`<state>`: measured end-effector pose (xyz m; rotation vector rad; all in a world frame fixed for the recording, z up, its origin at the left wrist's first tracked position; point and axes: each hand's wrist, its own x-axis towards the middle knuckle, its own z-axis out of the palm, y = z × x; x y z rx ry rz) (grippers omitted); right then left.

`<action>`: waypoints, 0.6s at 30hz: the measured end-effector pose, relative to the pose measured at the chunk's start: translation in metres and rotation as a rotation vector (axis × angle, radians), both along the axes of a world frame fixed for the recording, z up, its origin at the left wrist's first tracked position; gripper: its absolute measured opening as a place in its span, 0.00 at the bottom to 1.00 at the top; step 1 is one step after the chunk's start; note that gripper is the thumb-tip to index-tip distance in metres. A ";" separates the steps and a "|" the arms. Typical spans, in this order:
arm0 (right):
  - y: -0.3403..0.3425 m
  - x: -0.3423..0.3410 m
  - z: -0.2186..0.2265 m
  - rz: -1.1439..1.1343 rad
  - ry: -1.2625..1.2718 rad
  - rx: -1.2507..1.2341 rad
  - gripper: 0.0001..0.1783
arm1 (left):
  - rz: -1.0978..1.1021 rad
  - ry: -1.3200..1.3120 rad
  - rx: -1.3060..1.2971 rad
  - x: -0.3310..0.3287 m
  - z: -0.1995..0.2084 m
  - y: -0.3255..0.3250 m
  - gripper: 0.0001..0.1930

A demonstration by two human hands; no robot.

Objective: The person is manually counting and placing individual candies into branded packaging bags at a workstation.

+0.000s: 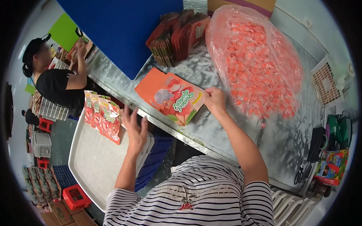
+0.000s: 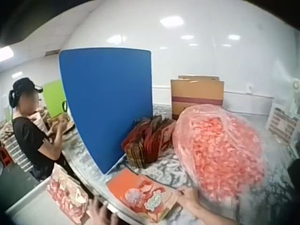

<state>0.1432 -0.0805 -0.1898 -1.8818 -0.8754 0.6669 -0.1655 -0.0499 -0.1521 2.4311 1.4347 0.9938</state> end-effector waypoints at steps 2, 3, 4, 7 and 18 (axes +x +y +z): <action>-0.012 0.002 0.014 0.025 0.054 0.080 0.08 | -0.088 0.025 -0.109 0.029 0.011 -0.012 0.22; -0.019 0.005 0.022 0.022 0.060 0.063 0.08 | -0.175 0.027 -0.108 0.042 0.018 -0.017 0.22; -0.027 0.007 0.028 0.102 0.102 0.119 0.07 | -0.282 -0.028 -0.058 0.057 0.023 -0.020 0.22; -0.054 0.013 0.044 0.212 0.171 0.229 0.07 | -0.490 -0.013 -0.037 0.099 0.041 -0.028 0.22; -0.124 0.024 0.035 0.316 0.224 0.284 0.07 | -0.681 0.012 -0.552 0.167 0.052 -0.032 0.11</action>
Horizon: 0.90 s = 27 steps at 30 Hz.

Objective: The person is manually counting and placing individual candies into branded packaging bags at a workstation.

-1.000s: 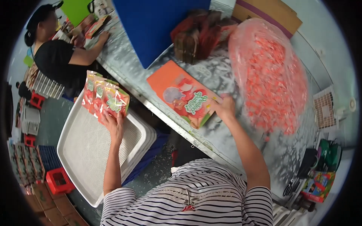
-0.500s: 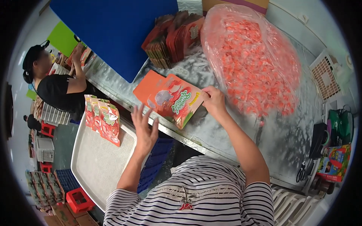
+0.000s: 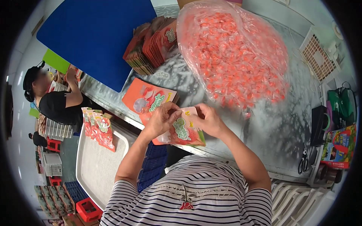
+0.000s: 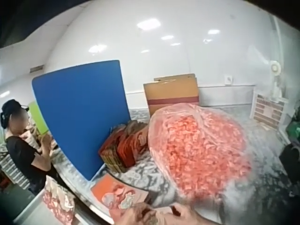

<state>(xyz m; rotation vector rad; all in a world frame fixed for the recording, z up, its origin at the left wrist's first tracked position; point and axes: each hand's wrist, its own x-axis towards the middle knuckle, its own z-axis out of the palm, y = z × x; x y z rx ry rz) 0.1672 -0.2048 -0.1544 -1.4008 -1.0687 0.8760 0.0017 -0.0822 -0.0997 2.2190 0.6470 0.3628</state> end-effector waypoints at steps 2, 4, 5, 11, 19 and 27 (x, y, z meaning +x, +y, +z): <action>-0.008 -0.002 -0.006 0.061 0.057 -0.102 0.09 | 0.101 0.028 -0.265 -0.001 -0.006 -0.003 0.12; -0.013 0.002 -0.009 0.052 0.037 -0.031 0.08 | 0.108 -0.049 -0.091 -0.004 -0.013 -0.002 0.12; -0.015 0.005 -0.009 0.000 -0.017 -0.126 0.09 | 0.086 -0.162 0.089 -0.008 -0.017 0.000 0.14; -0.013 0.029 -0.006 -0.067 0.203 0.066 0.07 | 0.649 -0.224 -0.259 -0.055 -0.035 0.012 0.23; -0.001 0.036 -0.009 -0.017 0.696 0.160 0.14 | 0.542 -0.366 -0.715 -0.067 -0.052 0.000 0.18; -0.002 0.047 -0.013 -0.291 0.034 -0.034 0.13 | 0.587 -0.546 -0.514 -0.073 -0.050 0.063 0.13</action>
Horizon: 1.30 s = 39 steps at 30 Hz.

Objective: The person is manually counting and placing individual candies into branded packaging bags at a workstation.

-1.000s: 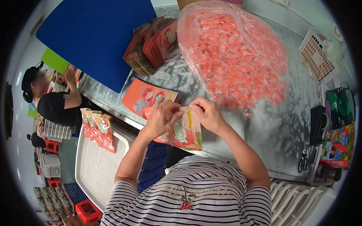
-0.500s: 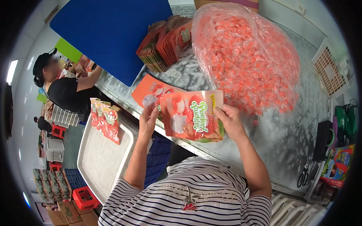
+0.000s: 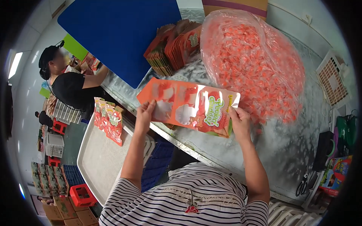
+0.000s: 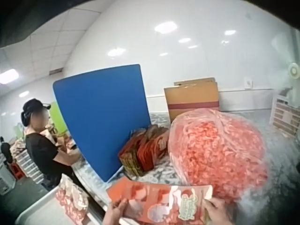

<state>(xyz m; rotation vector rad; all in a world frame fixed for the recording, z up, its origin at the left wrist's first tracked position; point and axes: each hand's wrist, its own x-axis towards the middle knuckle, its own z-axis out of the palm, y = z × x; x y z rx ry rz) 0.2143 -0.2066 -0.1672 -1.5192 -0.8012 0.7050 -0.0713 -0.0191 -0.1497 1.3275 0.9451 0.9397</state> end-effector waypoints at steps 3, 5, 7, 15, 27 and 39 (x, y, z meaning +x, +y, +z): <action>-0.011 0.004 -0.009 -0.045 0.013 -0.202 0.13 | 0.036 0.801 0.566 -0.011 0.010 0.049 0.17; -0.019 0.000 -0.015 -0.006 0.022 -0.175 0.13 | 0.233 1.073 0.837 -0.003 0.011 0.054 0.16; -0.024 -0.003 -0.017 0.015 -0.020 -0.210 0.13 | 0.260 1.196 0.980 0.014 0.015 0.039 0.18; -0.052 -0.007 0.014 0.323 0.062 -0.208 0.09 | -0.686 0.377 0.308 0.113 0.019 -0.084 0.18; -0.072 -0.014 0.008 0.221 -0.085 -0.140 0.12 | -0.617 0.497 1.280 0.114 0.027 -0.123 0.30; -0.077 -0.036 0.020 0.305 -0.146 -0.102 0.16 | -1.012 0.577 1.501 0.108 0.055 -0.115 0.15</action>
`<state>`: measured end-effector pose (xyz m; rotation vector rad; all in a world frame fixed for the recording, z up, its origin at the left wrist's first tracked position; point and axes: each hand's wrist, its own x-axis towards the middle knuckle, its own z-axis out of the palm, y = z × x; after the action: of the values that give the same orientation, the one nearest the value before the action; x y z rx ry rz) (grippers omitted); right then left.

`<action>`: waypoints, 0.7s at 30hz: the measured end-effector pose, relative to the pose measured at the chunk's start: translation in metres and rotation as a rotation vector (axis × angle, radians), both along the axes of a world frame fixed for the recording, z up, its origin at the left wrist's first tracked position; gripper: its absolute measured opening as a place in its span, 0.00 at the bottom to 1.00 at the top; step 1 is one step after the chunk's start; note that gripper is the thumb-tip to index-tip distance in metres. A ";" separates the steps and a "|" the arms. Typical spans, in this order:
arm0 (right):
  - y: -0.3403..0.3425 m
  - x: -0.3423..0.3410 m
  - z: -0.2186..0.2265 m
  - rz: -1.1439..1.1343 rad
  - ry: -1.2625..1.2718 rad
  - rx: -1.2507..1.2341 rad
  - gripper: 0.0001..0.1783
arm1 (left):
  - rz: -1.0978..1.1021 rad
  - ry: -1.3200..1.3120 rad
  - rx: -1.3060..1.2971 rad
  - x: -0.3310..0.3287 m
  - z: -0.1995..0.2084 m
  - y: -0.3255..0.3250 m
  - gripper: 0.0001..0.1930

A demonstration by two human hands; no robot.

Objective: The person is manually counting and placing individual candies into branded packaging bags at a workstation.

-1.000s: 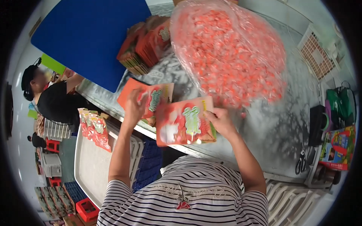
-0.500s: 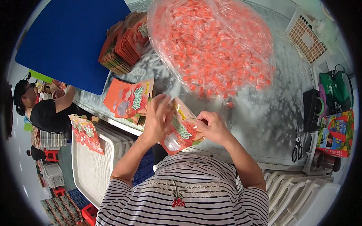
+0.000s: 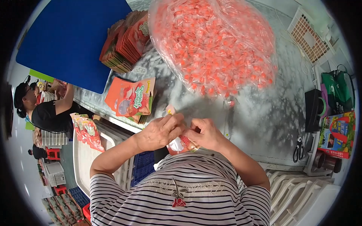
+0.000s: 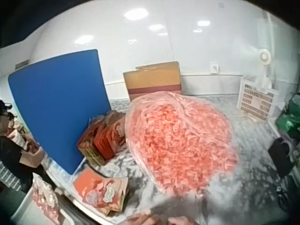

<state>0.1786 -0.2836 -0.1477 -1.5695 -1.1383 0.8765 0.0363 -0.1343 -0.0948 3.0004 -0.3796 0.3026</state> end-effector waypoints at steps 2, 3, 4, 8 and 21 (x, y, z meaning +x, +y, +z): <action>0.000 0.002 -0.001 0.068 0.268 -0.045 0.15 | -0.013 -0.027 -0.033 0.000 0.001 0.001 0.15; 0.001 0.004 -0.002 0.106 0.276 0.019 0.15 | -0.025 -0.049 -0.032 -0.001 0.001 0.001 0.15; 0.000 0.007 -0.002 0.145 0.436 -0.030 0.15 | -0.028 -0.065 -0.041 -0.002 0.000 0.001 0.14; -0.003 0.016 -0.004 0.065 0.842 -0.268 0.12 | -0.035 -0.103 -0.076 -0.010 -0.002 0.000 0.14; 0.000 -0.001 0.008 0.078 -0.167 -0.159 0.10 | 0.014 0.254 -0.237 -0.012 -0.006 -0.015 0.15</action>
<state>0.1775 -0.2835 -0.1399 -1.7645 -1.2817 0.9197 0.0238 -0.1489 -0.1011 2.7621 -0.2755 -0.0324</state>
